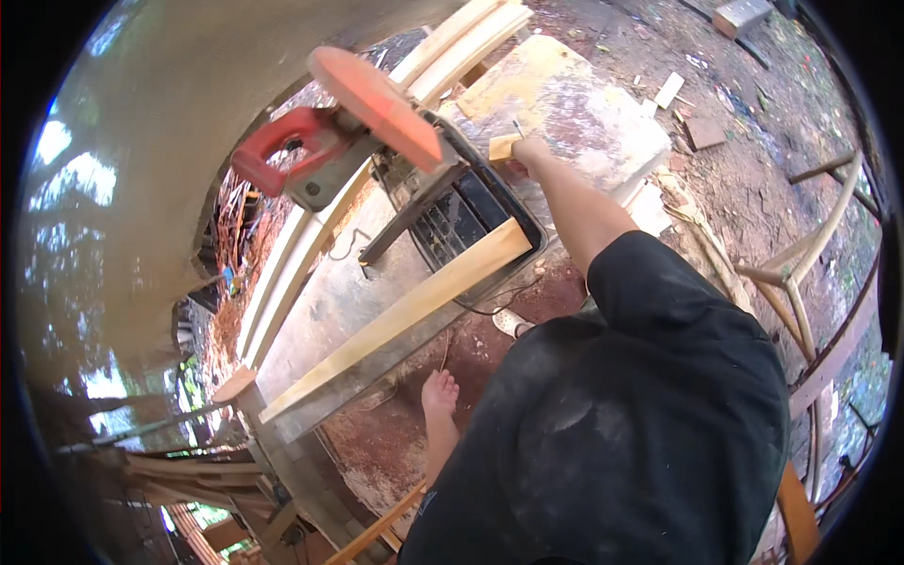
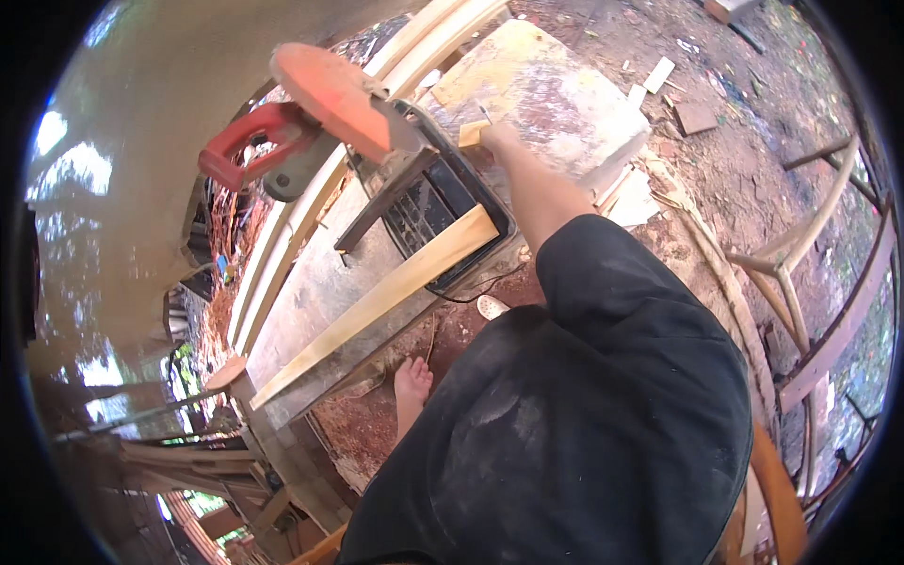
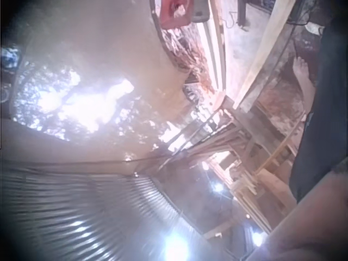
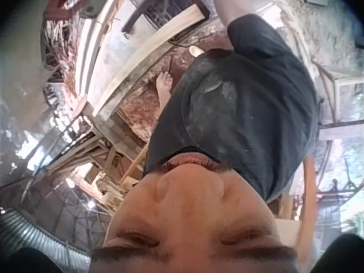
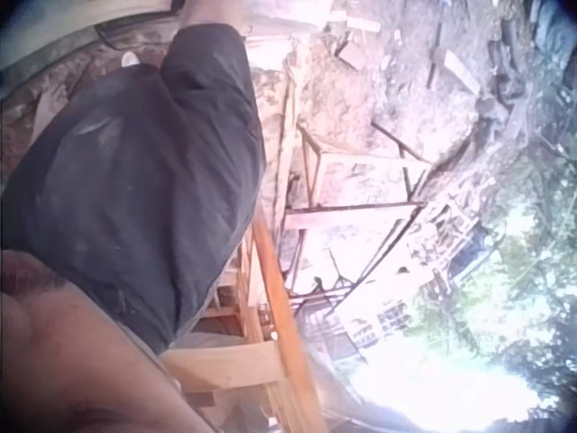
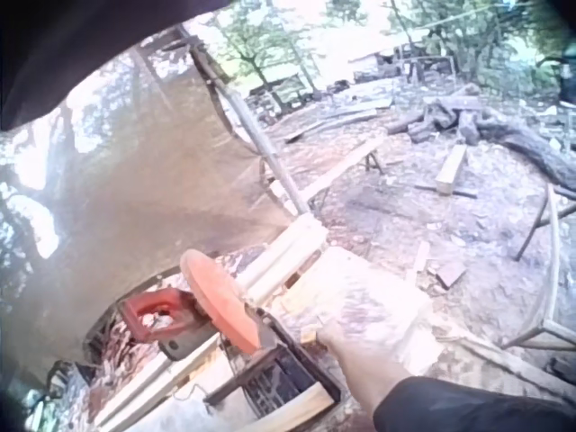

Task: The person measures wood with a tape measure, marks it with a pencil, and cuts it using a miter saw.

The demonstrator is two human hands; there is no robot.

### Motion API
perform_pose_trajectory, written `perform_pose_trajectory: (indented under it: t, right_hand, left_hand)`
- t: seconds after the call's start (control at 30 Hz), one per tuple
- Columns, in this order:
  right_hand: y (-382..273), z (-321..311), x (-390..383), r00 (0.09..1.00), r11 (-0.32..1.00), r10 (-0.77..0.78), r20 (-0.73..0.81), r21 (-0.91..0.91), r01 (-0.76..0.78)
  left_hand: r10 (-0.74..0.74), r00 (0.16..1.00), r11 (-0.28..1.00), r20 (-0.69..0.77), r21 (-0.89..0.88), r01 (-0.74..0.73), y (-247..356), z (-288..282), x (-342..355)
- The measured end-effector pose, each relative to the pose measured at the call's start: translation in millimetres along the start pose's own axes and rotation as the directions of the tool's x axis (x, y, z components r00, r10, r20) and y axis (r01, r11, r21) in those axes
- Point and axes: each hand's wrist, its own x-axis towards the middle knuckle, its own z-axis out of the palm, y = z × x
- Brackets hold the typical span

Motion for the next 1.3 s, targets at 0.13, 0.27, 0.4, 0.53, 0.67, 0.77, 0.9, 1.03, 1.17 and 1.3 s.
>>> perform_pose_trajectory:
  t: [0.13, 0.27, 0.4, 0.53, 0.67, 0.77, 0.9, 1.03, 1.17, 1.3]
  right_hand:
    - [28.8, -53.4, -8.7, 0.973, 0.923, -0.225, 0.055, -0.309, 0.231]
    - [81.7, -194.1, -70.3, 0.949, 0.992, -0.121, 0.290, 0.070, 0.105]
    - [128.7, -337.0, -103.8, 0.963, 0.926, 0.269, -0.016, -0.270, -0.263]
    - [150.6, -401.7, -126.3, 0.895, 0.606, 0.428, -0.123, -0.696, -0.385]
    - [163.3, -413.7, -149.5, 0.924, 0.890, 0.309, -0.224, -0.273, -0.364]
    - [169.9, -406.9, -167.2, 0.901, 0.946, 0.288, -0.323, 0.243, -0.216]
    - [212.0, -364.6, -161.3, 0.932, 0.915, 0.338, -0.129, -0.190, -0.357]
    - [233.0, -308.7, -201.5, 0.971, 0.812, 0.231, -0.056, -0.539, -0.224]
    - [220.3, -233.1, -239.5, 0.949, 0.653, 0.240, 0.206, -0.757, -0.001]
    - [246.7, -171.7, -251.2, 0.933, 0.941, 0.141, 0.332, -0.338, -0.022]
  left_hand:
    - [-0.160, 0.986, 0.985, 0.047, 0.071, 0.156, -40.5, -67.3, 29.3]
    - [-0.224, 0.947, 0.974, 0.232, 0.072, 0.212, -62.3, -81.5, 63.1]
    - [-0.039, 0.995, 0.998, 0.095, 0.044, 0.035, -15.4, -13.1, 56.7]
    - [0.240, 0.968, 0.948, -0.071, -0.200, -0.250, 38.7, -0.6, 86.0]
    - [0.290, 0.918, 0.852, -0.270, -0.365, -0.376, 92.0, 50.1, 87.5]
    - [0.198, 0.919, 0.925, -0.341, -0.244, -0.290, 101.5, 110.5, 45.7]
    - [0.323, 0.947, 0.935, -0.002, -0.156, -0.319, 129.7, 72.2, 101.7]
    - [0.310, 0.946, 0.922, 0.095, -0.275, -0.274, 105.5, 82.1, 93.0]
    - [0.348, 0.927, 0.875, 0.137, -0.403, -0.269, 96.4, 70.3, 82.1]
    - [0.198, 0.934, 0.873, 0.298, -0.487, -0.030, 47.2, 53.9, 55.8]
